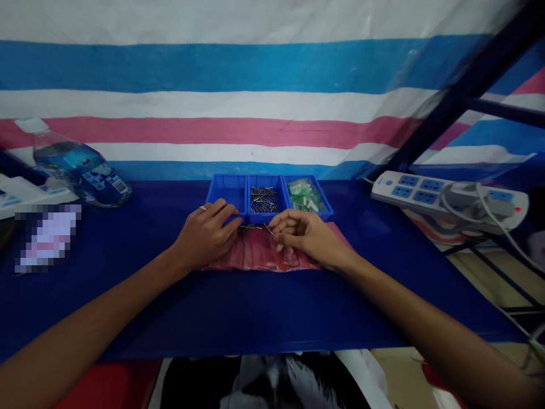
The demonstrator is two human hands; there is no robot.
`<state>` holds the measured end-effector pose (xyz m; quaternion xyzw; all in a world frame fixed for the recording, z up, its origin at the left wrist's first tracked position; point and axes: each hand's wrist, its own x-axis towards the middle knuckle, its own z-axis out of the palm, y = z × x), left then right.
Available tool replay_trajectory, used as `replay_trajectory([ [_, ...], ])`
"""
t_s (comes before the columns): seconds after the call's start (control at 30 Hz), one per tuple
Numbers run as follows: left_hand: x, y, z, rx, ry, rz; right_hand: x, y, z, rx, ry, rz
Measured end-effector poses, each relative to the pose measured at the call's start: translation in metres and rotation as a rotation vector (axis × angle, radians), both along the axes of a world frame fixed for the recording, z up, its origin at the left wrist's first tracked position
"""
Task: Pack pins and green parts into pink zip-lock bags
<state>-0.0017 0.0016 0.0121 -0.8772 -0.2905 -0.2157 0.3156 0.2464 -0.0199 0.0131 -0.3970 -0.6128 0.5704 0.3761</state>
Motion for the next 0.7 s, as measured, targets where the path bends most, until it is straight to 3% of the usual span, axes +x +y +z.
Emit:
replay_trajectory([
  [0.13,0.000,0.001,0.000,0.012,-0.003,-0.008,-0.001,0.001,0.002,0.057,0.242,-0.142],
  [0.23,0.000,0.001,0.000,0.010,-0.011,-0.016,-0.001,0.001,0.003,0.146,0.265,-0.141],
  [0.37,0.000,0.000,0.000,0.003,-0.009,-0.011,0.001,0.000,-0.002,0.468,-0.174,-0.144],
  [0.5,0.000,-0.002,0.001,-0.006,-0.005,-0.007,-0.003,-0.005,-0.011,0.866,-0.650,0.087],
  [0.6,0.000,-0.002,0.002,-0.019,-0.003,-0.011,-0.009,-0.008,-0.013,0.947,-0.793,0.170],
  [0.7,0.000,-0.001,0.001,-0.022,-0.003,-0.012,-0.011,-0.008,-0.014,0.929,-0.804,0.155],
])
